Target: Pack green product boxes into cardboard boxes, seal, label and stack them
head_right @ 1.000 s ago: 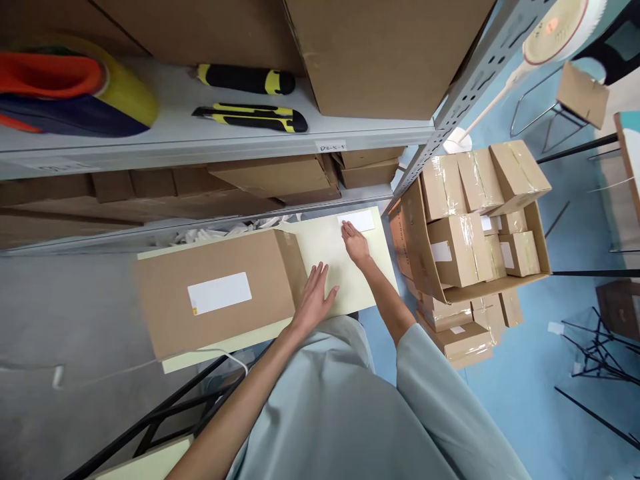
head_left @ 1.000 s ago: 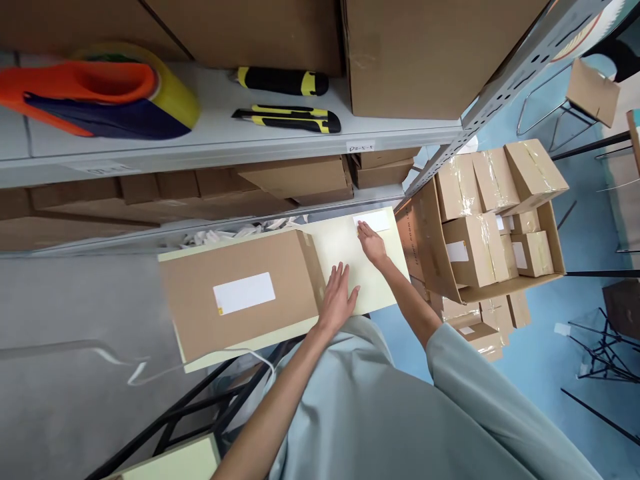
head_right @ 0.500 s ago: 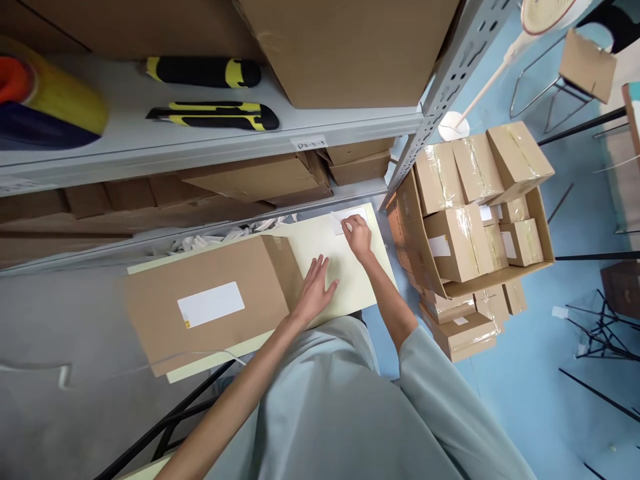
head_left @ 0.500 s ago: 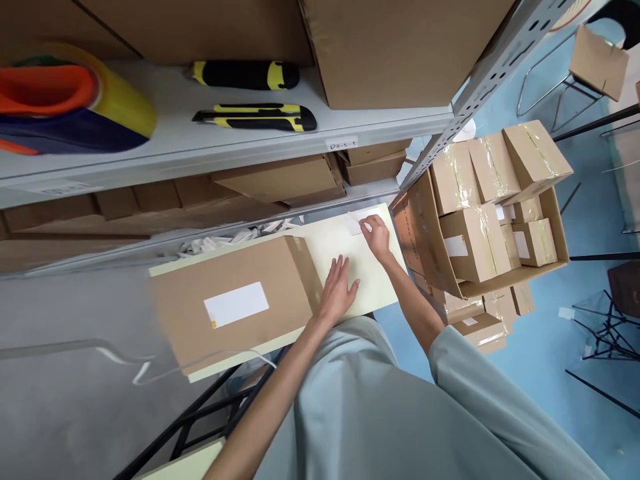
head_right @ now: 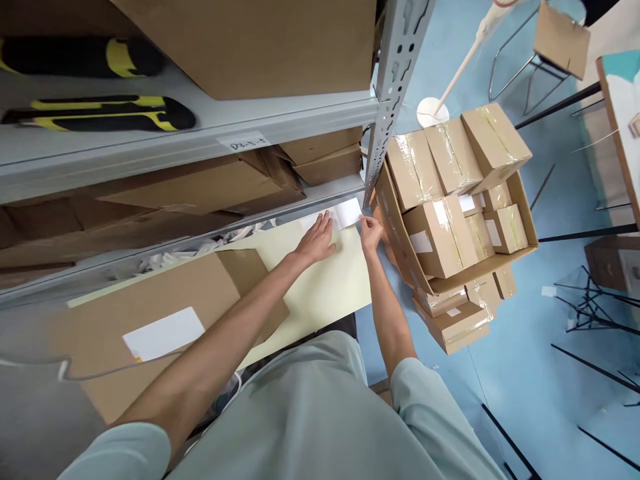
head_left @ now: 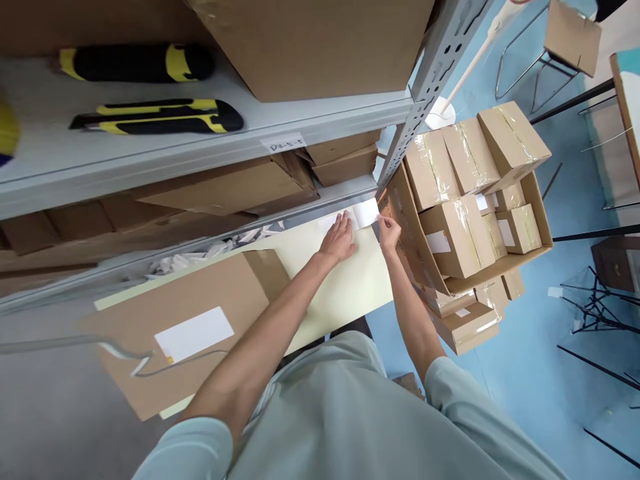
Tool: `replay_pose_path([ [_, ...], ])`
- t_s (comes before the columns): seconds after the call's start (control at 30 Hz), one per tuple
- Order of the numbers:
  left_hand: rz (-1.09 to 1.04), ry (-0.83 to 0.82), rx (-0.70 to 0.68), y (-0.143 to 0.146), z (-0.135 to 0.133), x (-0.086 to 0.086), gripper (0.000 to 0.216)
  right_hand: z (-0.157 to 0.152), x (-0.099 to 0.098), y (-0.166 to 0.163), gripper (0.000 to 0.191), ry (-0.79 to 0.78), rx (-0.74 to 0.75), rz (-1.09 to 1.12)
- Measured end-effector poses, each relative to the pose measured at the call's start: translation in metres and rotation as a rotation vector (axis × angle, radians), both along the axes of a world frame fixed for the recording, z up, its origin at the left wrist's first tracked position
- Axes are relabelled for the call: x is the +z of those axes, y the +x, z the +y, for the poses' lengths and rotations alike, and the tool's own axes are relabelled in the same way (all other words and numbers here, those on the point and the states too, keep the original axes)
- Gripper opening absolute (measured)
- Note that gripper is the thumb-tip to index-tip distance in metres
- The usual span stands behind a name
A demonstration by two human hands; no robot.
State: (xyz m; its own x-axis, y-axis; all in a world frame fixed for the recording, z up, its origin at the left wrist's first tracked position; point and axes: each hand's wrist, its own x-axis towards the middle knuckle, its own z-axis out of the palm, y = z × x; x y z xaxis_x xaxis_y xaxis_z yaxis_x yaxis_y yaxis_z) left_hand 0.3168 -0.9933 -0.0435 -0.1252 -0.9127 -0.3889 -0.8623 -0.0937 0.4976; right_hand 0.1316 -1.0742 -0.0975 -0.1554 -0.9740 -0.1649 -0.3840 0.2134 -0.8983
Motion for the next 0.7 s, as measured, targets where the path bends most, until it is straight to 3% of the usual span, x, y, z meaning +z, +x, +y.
replay_pose_path([
  [0.2,-0.100,0.069,-0.051,-0.007,-0.018,-0.013,0.097,-0.003,-0.019,-0.014,0.037,0.069,-0.056,-0.018],
  [0.47,-0.156,0.058,-0.098,0.003,-0.024,-0.016,0.097,0.001,-0.039,-0.018,0.037,0.135,-0.143,-0.044],
  [0.7,-0.155,0.074,-0.088,-0.002,-0.028,-0.021,0.103,0.025,-0.050,-0.048,0.052,0.207,-0.347,0.009],
])
